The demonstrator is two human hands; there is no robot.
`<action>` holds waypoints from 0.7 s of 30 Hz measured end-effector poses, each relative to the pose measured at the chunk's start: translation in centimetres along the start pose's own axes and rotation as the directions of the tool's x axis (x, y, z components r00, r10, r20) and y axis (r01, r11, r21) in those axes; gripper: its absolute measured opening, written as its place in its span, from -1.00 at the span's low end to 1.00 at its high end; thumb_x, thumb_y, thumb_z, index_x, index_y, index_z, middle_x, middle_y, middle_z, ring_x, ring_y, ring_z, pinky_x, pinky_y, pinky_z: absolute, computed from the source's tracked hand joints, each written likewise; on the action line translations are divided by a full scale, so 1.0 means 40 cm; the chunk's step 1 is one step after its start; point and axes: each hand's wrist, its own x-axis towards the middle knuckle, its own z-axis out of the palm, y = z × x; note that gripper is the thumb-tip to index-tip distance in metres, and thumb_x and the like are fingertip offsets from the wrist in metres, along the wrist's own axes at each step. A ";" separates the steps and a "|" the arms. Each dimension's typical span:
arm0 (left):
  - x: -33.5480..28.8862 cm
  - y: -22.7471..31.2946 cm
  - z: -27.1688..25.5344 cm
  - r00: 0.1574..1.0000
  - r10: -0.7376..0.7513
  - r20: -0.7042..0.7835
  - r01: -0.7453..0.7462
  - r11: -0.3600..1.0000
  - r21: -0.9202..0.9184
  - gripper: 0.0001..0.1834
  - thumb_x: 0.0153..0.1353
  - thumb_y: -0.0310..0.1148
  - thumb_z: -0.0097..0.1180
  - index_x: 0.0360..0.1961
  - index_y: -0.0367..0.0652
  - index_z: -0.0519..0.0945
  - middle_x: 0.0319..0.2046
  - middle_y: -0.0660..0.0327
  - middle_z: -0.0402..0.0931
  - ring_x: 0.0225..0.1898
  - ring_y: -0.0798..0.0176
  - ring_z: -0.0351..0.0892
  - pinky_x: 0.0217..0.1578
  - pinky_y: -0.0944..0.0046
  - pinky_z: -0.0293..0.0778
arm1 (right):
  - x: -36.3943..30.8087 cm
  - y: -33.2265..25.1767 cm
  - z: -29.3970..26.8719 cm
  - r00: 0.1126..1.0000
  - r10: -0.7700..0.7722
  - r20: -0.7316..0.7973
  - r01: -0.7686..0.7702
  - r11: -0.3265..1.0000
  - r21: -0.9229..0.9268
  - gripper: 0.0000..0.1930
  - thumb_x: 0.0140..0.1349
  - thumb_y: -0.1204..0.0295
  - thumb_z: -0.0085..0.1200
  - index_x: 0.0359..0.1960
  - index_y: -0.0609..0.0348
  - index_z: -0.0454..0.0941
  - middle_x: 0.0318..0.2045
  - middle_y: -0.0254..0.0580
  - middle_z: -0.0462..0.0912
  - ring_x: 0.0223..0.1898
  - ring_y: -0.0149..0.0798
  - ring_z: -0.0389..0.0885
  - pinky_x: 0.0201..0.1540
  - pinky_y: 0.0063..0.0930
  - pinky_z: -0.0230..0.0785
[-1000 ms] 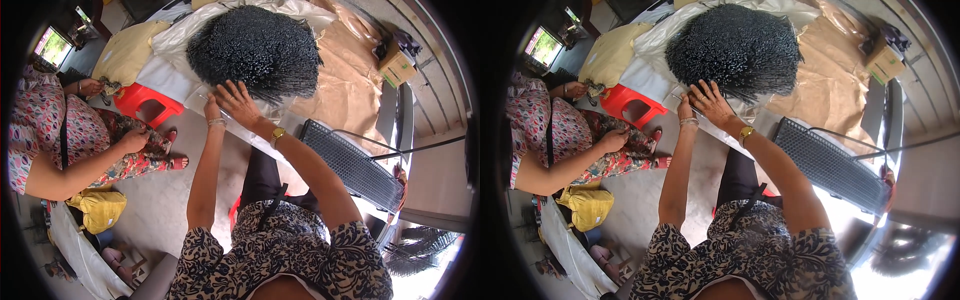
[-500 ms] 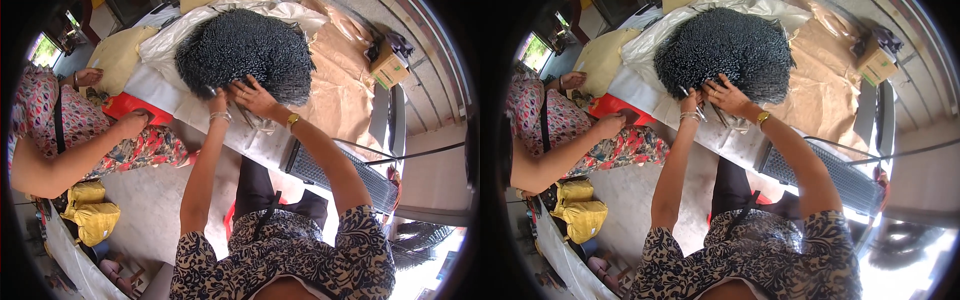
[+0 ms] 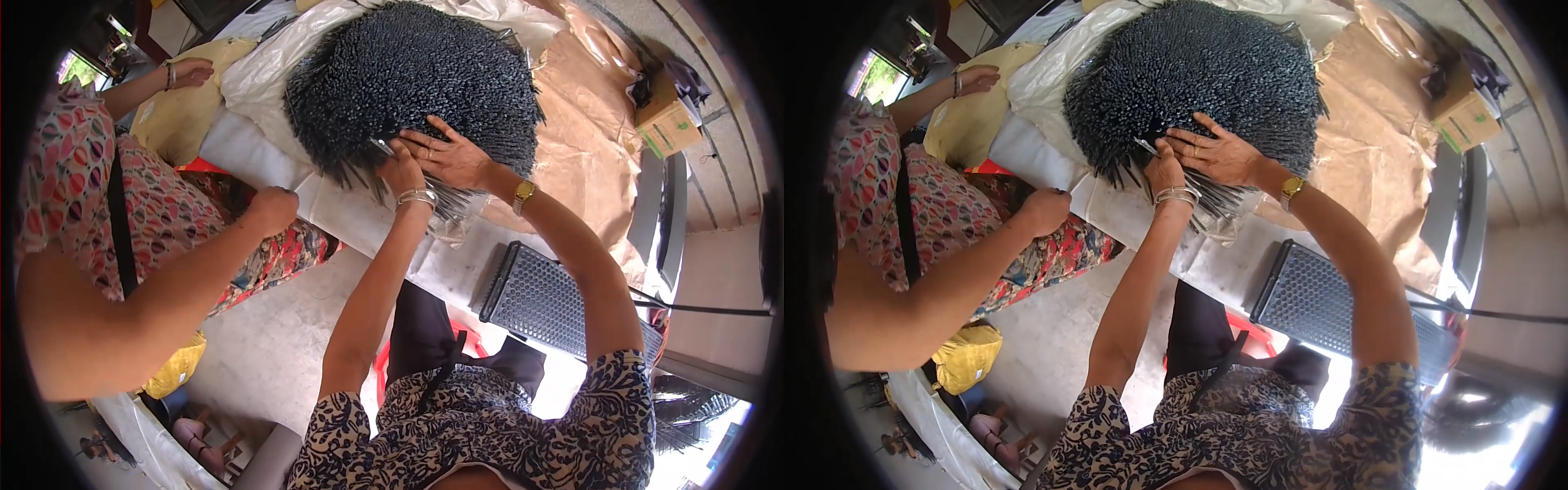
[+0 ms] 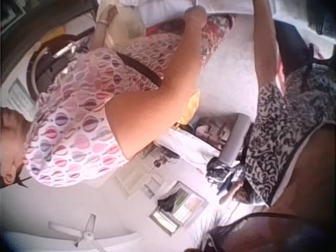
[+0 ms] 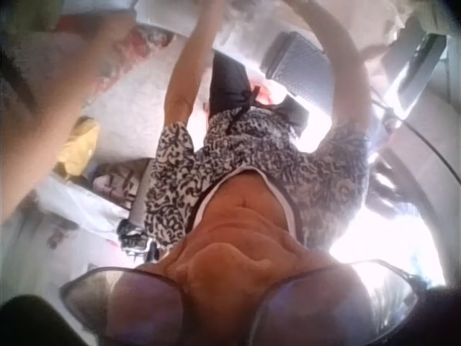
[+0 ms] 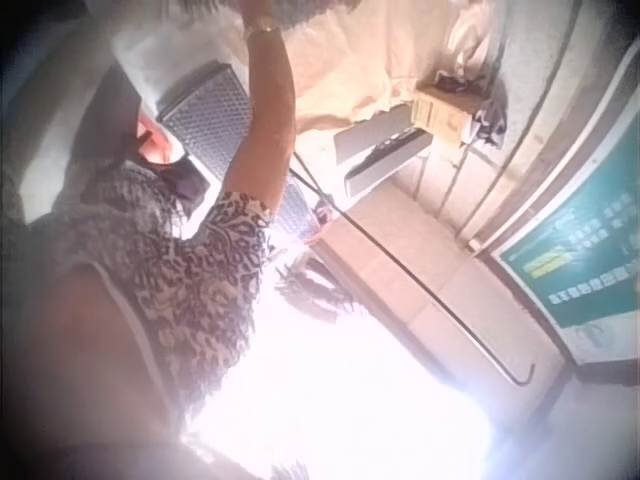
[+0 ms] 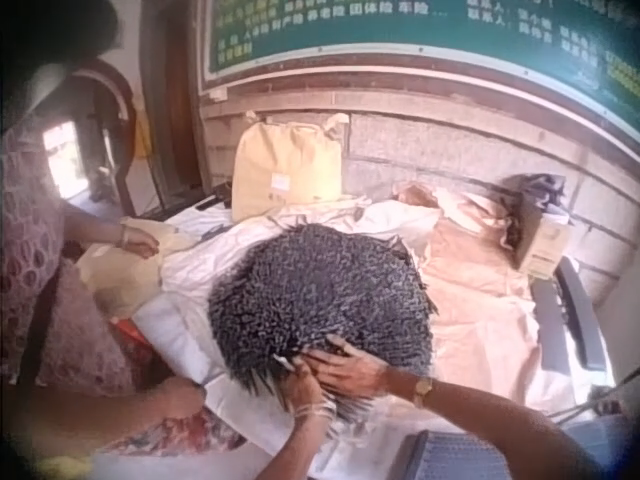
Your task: The person unwraps a bundle of metal pins on a table, picks up a bunch of pins, and inserts the pins one by one into the holes of a perforated metal rack by hand.
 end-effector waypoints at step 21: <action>0.004 0.093 0.029 0.982 -0.180 0.058 0.178 0.983 0.033 -0.37 0.35 -0.05 -0.27 -0.11 -0.54 0.52 -0.14 -0.13 0.57 -0.09 -0.01 0.58 -0.14 0.15 0.50 | -0.045 -0.041 -0.037 0.972 0.170 -0.165 -0.174 0.985 -0.009 -0.42 0.21 0.22 -0.08 0.30 -0.06 0.17 0.39 -0.39 0.04 0.41 -0.22 -0.05 0.41 0.00 -0.36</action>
